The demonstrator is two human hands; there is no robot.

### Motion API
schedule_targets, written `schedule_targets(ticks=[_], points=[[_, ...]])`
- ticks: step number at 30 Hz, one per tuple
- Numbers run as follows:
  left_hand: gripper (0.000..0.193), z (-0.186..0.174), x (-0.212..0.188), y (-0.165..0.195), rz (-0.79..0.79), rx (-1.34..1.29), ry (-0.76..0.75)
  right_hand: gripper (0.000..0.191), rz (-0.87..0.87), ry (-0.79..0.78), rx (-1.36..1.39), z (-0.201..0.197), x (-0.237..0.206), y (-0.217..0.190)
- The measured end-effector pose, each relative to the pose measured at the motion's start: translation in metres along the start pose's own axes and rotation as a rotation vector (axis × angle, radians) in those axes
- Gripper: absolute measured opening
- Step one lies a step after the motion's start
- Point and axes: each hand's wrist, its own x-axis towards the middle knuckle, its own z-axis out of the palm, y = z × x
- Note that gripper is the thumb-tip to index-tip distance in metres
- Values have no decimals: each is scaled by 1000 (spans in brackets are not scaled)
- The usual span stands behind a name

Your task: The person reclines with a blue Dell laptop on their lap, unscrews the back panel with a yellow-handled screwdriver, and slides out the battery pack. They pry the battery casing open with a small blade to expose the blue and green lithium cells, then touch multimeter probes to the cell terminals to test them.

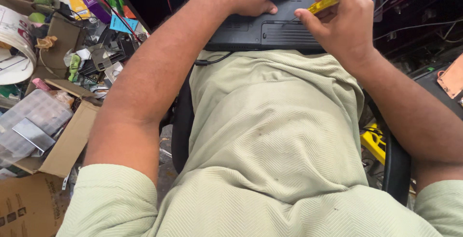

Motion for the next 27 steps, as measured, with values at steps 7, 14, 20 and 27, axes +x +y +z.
schedule_targets(ticks=[7,14,20,27], points=[[55,4,0,-1,87,-3,52,36,9,13,-21,4,-1,-7],[53,8,-1,2,-39,33,25,40,7,0,-103,4,1,-9],[53,9,-5,3,-9,16,34,40,62,-16,-144,8,2,-16],[52,9,-9,10,-47,70,54,31,29,-102,24,1,5,-19]])
